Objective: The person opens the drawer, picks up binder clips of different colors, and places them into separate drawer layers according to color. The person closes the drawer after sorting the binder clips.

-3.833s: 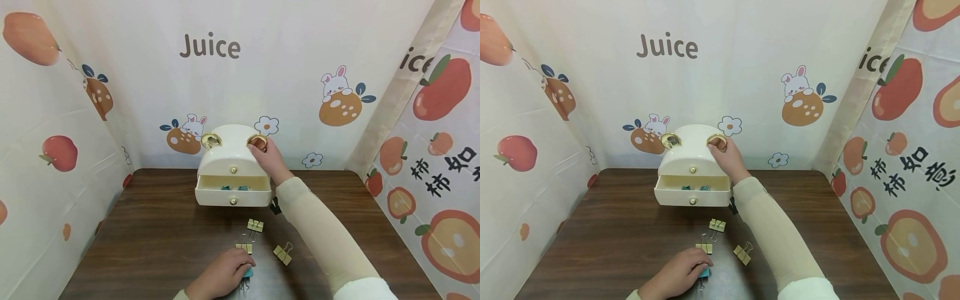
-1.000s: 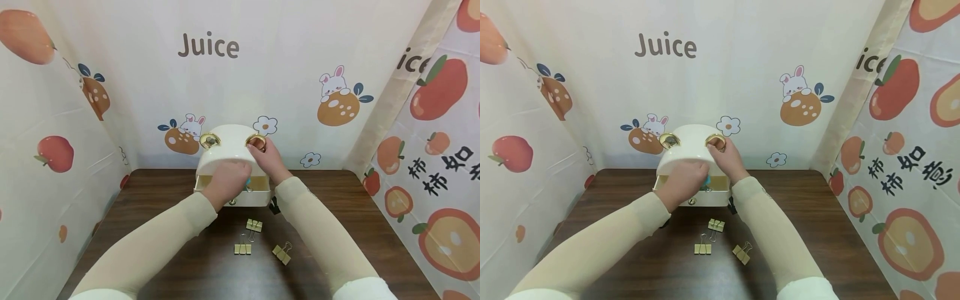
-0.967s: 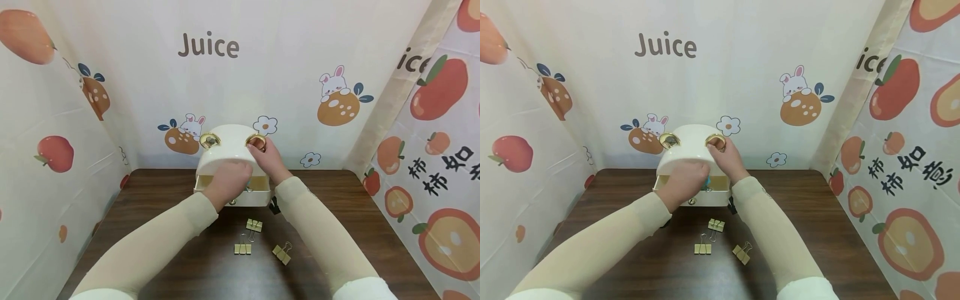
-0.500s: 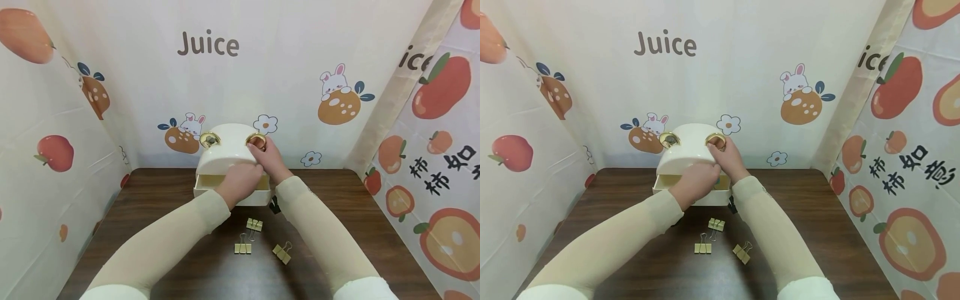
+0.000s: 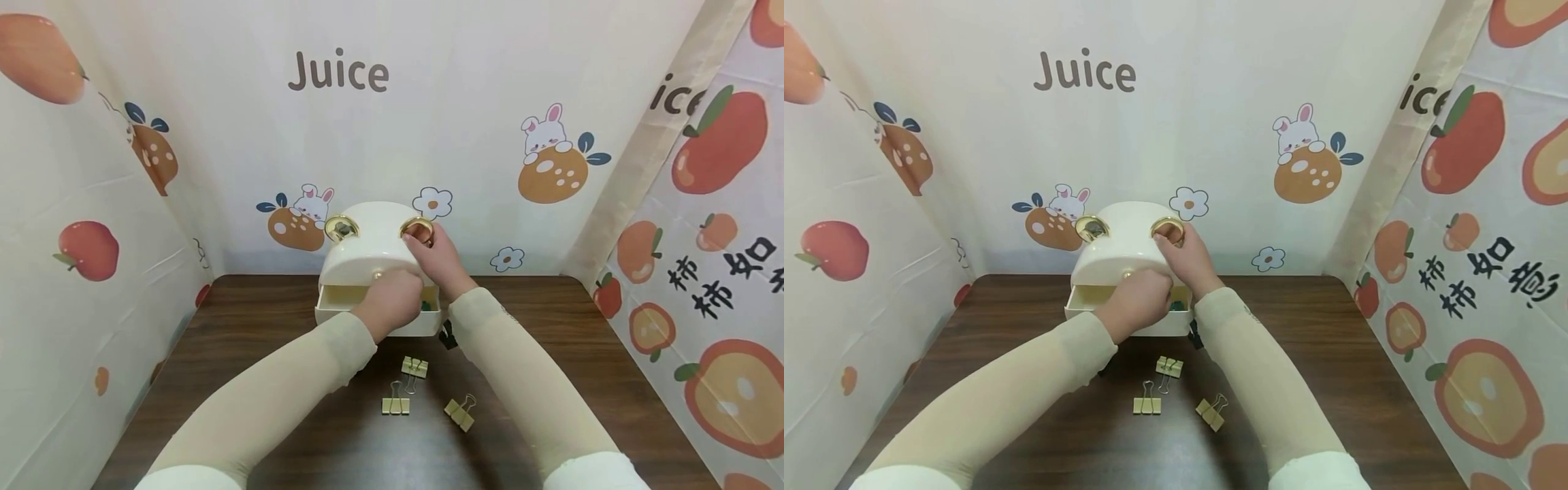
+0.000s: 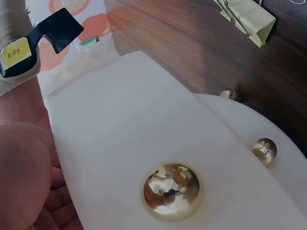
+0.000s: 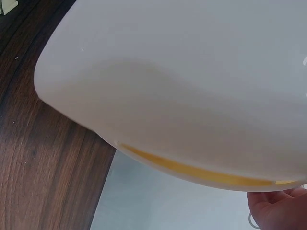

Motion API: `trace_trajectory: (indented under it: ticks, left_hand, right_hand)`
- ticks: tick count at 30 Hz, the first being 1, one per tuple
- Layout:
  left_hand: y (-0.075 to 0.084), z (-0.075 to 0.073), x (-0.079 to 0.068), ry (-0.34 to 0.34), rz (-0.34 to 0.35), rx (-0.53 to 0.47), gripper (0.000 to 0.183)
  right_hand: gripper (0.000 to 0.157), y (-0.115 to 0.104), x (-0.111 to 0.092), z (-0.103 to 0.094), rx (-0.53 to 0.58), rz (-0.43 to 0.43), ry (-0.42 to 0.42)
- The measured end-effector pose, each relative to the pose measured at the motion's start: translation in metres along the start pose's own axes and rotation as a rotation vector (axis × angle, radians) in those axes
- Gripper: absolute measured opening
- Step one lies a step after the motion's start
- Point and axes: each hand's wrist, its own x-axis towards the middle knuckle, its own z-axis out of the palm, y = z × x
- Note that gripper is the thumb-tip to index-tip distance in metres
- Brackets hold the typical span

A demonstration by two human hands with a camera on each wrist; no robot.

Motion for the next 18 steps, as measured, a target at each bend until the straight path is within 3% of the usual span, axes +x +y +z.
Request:
trace_trajectory:
  ticks: [11,15,18]
  left_hand:
    - [0.007,-0.015,-0.012,0.099,0.047,0.015,0.012]
    - [0.009,-0.025,-0.019,0.165,0.052,-0.046,0.018]
    - [0.011,-0.031,-0.022,0.202,0.026,-0.147,0.025]
  right_hand:
    - [0.055,0.0,-0.001,0.0,-0.023,-0.019,0.002]
    - [0.053,0.0,-0.002,0.001,0.004,-0.016,-0.001]
    - [0.052,-0.001,-0.004,0.0,0.04,-0.003,-0.01]
